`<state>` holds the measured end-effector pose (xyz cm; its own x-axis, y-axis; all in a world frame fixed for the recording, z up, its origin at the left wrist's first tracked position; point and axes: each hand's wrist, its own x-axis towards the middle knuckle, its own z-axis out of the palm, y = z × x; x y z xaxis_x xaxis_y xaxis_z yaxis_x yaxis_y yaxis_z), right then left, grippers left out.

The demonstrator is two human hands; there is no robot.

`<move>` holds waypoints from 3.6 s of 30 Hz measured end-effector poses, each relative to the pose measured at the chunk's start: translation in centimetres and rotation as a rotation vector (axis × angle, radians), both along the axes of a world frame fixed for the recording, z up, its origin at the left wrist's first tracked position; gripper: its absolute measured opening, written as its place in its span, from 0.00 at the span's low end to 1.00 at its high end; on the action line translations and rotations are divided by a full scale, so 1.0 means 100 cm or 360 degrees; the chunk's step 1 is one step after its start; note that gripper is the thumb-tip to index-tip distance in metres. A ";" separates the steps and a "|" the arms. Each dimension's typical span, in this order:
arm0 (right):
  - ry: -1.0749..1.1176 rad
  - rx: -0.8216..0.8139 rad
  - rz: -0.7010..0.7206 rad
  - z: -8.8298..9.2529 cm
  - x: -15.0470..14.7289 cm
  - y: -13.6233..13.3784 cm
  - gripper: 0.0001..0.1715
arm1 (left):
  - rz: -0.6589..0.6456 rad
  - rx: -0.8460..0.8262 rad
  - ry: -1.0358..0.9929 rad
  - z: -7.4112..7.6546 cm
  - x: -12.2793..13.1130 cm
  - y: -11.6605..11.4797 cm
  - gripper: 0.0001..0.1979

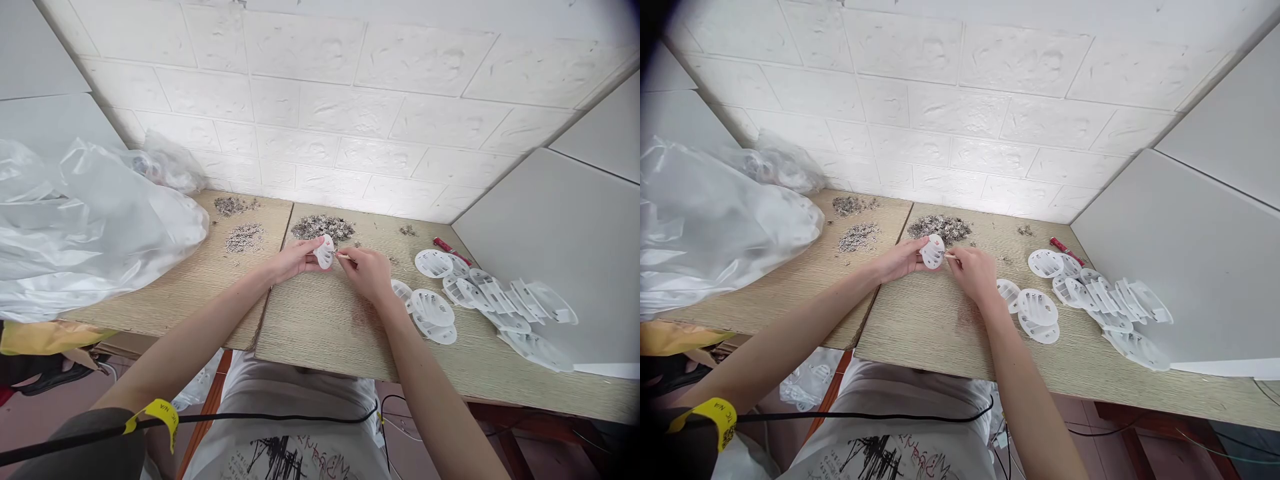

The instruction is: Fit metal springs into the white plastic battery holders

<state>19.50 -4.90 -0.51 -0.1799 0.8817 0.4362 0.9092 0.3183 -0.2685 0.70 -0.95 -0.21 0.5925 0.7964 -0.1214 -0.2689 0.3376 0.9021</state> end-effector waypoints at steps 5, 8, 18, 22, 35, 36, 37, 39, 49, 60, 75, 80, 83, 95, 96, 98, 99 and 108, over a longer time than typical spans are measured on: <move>0.0077 -0.0138 -0.0123 0.001 0.003 0.002 0.17 | 0.0025 0.0206 -0.0022 0.001 -0.001 0.000 0.16; 0.0014 -0.0255 -0.0143 0.001 0.003 0.003 0.17 | 0.0087 0.0202 -0.0027 0.000 -0.002 0.002 0.16; -0.0013 -0.0284 -0.0057 -0.004 0.002 0.005 0.14 | 0.0059 0.0106 -0.0053 0.002 -0.004 0.002 0.16; 0.0183 -0.0198 -0.0005 -0.004 0.002 0.006 0.16 | 0.0044 0.0118 -0.0048 0.002 -0.004 0.001 0.18; 0.1283 -0.0489 0.0105 0.004 -0.006 0.003 0.18 | -0.0139 0.0319 0.0057 0.001 -0.006 0.000 0.25; 0.1366 -0.0518 0.0120 0.004 -0.005 0.002 0.18 | -0.0143 0.0329 0.0057 0.001 -0.006 0.000 0.25; 0.1457 -0.0553 0.0131 0.005 -0.005 0.002 0.18 | -0.0140 0.0329 0.0047 0.001 -0.005 0.000 0.25; 0.1655 -0.0639 0.0154 0.005 -0.004 0.002 0.19 | -0.0108 0.0299 0.0005 0.000 -0.005 0.000 0.23; 0.1918 -0.1008 0.0447 0.010 -0.009 -0.003 0.19 | 0.0144 0.0587 0.0179 -0.003 -0.002 -0.001 0.15; 0.1823 -0.0858 0.0304 0.002 -0.011 0.000 0.21 | 0.0342 0.0754 0.0394 -0.002 0.000 -0.003 0.18; 0.1895 -0.0879 0.0328 0.005 -0.010 -0.001 0.20 | 0.0290 0.0899 0.0408 0.001 0.000 -0.004 0.17; 0.1878 -0.0857 0.0306 0.006 -0.012 -0.001 0.20 | 0.0313 0.0882 0.0403 0.003 0.001 -0.006 0.19; 0.1839 -0.0834 0.0299 0.006 -0.011 -0.001 0.20 | 0.0304 0.0907 0.0427 0.003 0.001 -0.006 0.18; 0.1121 -0.0486 0.0305 0.005 -0.013 -0.002 0.15 | 0.0241 0.1362 0.0874 0.005 -0.006 -0.008 0.14; 0.1064 -0.0456 0.0316 0.005 -0.014 -0.002 0.14 | 0.0228 0.1422 0.0921 0.005 -0.006 -0.008 0.14; 0.0996 -0.0419 0.0319 0.005 -0.014 -0.002 0.13 | 0.0217 0.1493 0.0970 0.004 -0.006 -0.007 0.15; 0.0979 -0.0408 0.0316 0.006 -0.015 -0.002 0.13 | 0.0214 0.1498 0.0973 0.004 -0.006 -0.006 0.15; 0.0895 -0.0312 0.0346 0.005 -0.016 -0.003 0.12 | 0.0053 0.1018 0.0656 0.002 -0.010 -0.002 0.22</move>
